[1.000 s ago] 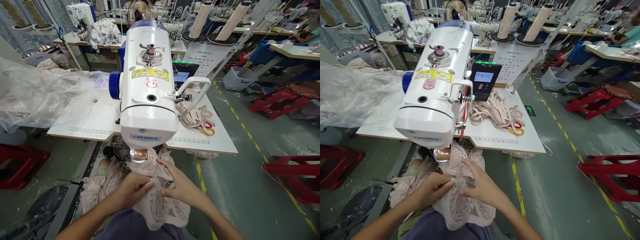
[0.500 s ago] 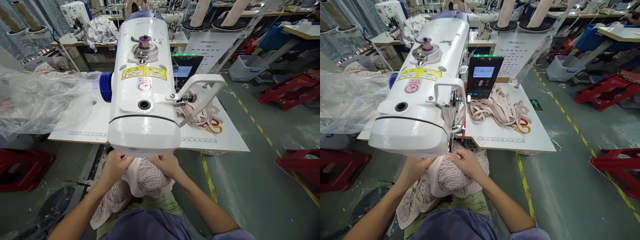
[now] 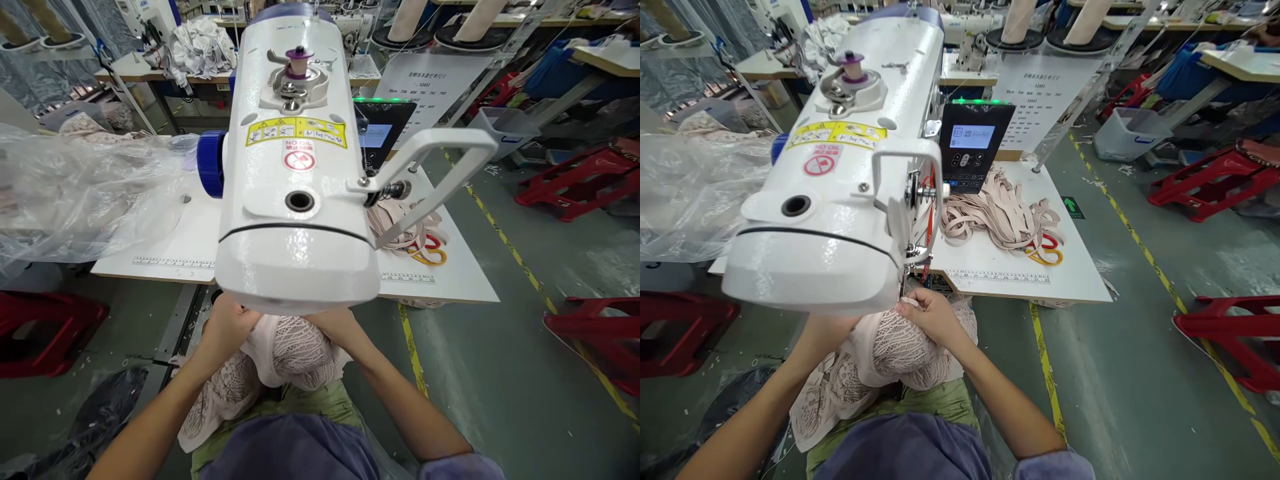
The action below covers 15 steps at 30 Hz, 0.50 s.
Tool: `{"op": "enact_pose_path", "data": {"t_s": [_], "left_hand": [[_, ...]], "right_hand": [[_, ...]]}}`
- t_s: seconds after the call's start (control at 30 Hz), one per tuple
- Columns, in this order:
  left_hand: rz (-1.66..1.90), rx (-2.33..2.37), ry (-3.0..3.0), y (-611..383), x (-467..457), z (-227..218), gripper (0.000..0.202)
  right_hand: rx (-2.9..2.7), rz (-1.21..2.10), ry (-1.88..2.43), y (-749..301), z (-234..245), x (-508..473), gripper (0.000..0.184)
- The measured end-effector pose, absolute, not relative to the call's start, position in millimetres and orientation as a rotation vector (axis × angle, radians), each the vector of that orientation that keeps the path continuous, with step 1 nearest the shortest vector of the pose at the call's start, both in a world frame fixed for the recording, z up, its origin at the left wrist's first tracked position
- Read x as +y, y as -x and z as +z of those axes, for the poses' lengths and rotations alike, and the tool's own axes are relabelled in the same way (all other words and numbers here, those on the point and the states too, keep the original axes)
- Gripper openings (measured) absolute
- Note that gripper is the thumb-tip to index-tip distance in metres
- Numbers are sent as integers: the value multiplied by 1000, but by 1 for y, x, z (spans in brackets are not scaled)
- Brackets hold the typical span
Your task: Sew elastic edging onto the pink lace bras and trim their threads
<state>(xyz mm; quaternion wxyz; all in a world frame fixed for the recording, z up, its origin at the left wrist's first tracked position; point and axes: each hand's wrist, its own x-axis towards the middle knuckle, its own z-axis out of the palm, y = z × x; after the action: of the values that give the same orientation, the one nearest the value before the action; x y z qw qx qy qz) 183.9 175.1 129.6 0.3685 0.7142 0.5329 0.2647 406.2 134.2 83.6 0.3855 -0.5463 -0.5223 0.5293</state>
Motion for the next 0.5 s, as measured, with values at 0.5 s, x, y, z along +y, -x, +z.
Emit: {"op": "enact_pose_path", "data": {"t_s": [0.5], "left_hand": [[636, 1371, -1896, -179, 179, 140, 20]], "right_hand": [[-1058, 2126, 860, -405, -2, 79, 39]]}}
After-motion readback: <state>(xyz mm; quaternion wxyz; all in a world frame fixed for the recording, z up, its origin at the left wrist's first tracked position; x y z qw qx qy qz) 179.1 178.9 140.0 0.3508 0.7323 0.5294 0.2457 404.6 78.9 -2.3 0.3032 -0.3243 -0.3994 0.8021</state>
